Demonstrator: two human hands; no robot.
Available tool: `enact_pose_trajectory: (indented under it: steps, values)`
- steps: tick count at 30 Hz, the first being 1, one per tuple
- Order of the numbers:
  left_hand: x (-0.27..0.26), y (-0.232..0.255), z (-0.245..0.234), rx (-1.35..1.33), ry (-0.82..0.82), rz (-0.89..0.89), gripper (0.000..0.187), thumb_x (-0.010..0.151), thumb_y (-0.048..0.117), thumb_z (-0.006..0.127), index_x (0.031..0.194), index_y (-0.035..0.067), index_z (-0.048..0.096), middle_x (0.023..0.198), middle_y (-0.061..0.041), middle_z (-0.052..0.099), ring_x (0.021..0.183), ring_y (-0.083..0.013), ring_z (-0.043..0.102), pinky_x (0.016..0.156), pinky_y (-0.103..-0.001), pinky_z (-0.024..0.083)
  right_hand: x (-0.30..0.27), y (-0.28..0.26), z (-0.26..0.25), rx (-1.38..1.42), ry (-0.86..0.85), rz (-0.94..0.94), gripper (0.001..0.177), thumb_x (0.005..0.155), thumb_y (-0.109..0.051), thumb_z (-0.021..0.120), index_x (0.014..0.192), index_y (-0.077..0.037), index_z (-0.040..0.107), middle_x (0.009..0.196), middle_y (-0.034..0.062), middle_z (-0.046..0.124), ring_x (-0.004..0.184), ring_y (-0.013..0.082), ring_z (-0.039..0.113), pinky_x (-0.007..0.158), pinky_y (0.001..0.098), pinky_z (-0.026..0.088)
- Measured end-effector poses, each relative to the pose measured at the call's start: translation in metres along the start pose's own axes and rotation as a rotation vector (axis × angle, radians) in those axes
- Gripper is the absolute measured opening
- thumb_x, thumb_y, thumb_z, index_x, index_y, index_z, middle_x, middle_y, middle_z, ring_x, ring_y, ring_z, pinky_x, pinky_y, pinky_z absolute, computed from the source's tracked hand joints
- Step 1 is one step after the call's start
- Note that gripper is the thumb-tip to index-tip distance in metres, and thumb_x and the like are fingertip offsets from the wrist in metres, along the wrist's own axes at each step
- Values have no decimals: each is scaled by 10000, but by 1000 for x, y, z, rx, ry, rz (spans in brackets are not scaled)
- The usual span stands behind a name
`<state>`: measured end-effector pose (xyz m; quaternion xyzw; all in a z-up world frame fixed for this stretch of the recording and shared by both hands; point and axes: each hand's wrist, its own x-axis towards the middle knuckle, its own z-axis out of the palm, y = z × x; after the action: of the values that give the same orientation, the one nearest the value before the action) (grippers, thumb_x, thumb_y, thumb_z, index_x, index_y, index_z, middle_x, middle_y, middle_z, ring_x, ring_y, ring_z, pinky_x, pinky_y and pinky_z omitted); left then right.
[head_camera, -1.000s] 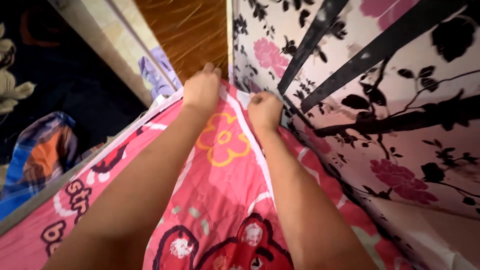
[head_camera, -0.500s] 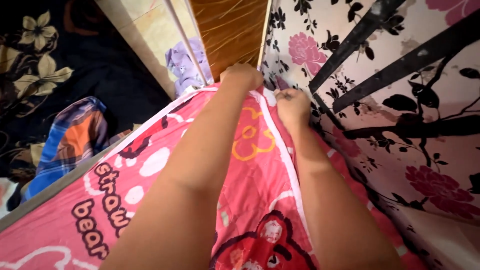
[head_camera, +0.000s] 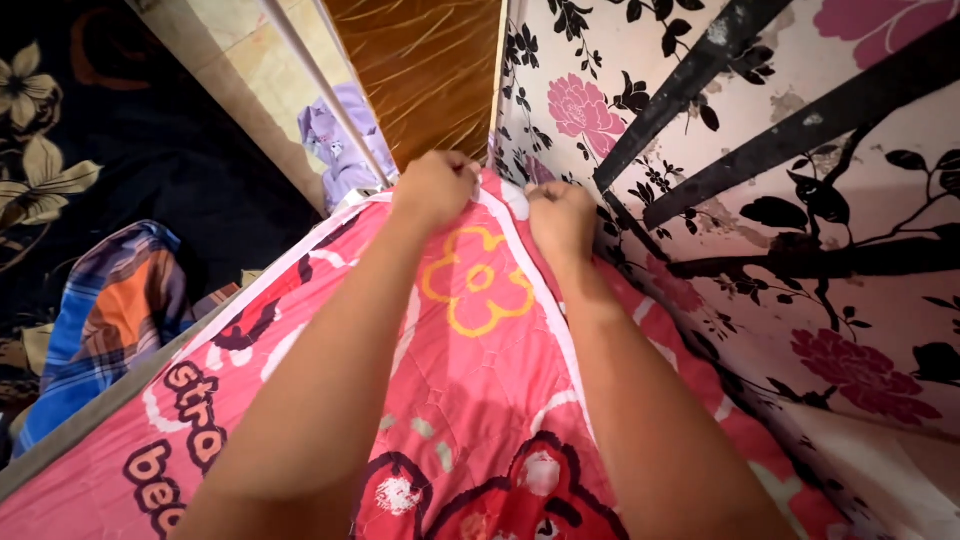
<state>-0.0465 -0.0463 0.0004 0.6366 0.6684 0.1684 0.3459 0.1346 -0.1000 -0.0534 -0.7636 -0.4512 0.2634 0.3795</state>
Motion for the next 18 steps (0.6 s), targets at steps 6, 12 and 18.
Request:
enact_pose_trajectory:
  steps: [6,12,18]
  values:
    - [62,-38,27,42,-173,64,291,953,360,581,1107,229,790,1148,-101,752,1083,-298,678,958,-396,492,-16,-26,-7,95,35,-296,170,943,-173,755,956,-4,763,740,174,660,635,292,620,604,387,499]
    - [42,-16,10,-271,-293,-15,331,911,395,696,1047,113,802,1081,-82,784,959,-192,702,871,-333,545,-28,-61,-10,143,89,-605,125,981,-113,722,967,9,743,921,166,667,741,283,653,672,377,524]
    - [39,-16,9,-345,-303,-83,254,885,290,699,1027,110,807,1012,-79,791,876,-169,692,808,-330,562,-7,-66,0,116,59,-394,196,994,-151,732,917,29,732,710,147,609,591,190,499,556,353,416]
